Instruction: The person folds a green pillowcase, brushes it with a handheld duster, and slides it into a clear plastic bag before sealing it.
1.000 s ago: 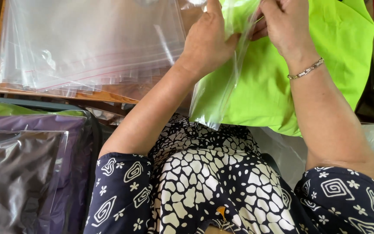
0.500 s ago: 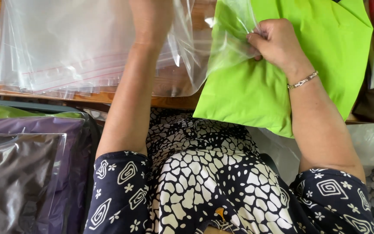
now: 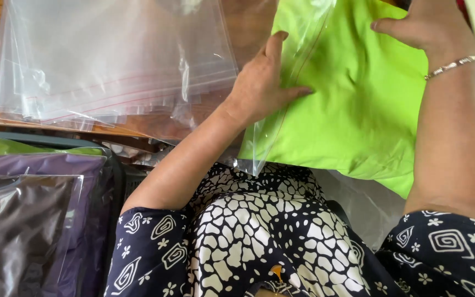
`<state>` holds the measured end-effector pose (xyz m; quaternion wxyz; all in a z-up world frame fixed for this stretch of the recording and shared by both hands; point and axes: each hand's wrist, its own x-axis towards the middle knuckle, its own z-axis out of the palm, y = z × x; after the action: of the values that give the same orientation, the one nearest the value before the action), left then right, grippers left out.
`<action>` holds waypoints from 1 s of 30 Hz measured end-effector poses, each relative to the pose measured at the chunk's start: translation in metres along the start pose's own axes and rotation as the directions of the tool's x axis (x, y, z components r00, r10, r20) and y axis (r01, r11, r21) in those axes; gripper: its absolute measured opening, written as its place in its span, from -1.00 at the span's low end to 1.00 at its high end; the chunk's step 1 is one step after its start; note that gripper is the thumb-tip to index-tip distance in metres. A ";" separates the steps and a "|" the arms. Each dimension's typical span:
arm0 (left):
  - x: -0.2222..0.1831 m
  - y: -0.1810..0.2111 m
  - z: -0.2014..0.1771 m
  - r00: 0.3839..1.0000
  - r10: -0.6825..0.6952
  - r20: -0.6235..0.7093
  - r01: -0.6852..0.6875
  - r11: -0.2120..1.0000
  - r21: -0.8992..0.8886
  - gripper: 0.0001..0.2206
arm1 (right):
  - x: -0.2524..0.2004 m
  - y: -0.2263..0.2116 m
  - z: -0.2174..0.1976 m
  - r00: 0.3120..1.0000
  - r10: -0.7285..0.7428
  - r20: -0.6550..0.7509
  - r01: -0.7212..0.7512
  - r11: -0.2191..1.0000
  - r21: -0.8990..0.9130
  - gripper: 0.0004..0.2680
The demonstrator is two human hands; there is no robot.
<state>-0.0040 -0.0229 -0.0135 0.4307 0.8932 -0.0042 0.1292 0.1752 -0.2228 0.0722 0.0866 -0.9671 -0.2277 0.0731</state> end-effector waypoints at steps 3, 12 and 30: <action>0.003 -0.002 0.016 0.988 -0.127 0.084 0.122 0.991 0.058 -0.10 | 0.018 -0.003 0.010 0.995 0.023 0.100 -0.035 0.992 0.123 -0.43; 0.014 -0.009 0.028 0.961 -0.240 0.139 0.212 0.959 0.187 -0.16 | 0.057 0.047 0.069 0.946 -0.217 -0.240 0.226 0.974 0.011 -0.71; 0.026 -0.009 -0.012 0.995 -0.073 0.073 0.085 0.981 -0.177 -0.34 | -0.119 0.052 0.088 0.751 -0.504 -0.426 0.363 0.855 -0.371 -0.73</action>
<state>0.0191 -0.0049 -0.0071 0.5138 0.8540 0.0055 0.0816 0.0764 -0.3103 -0.0118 0.0281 -0.8733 -0.4241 -0.2381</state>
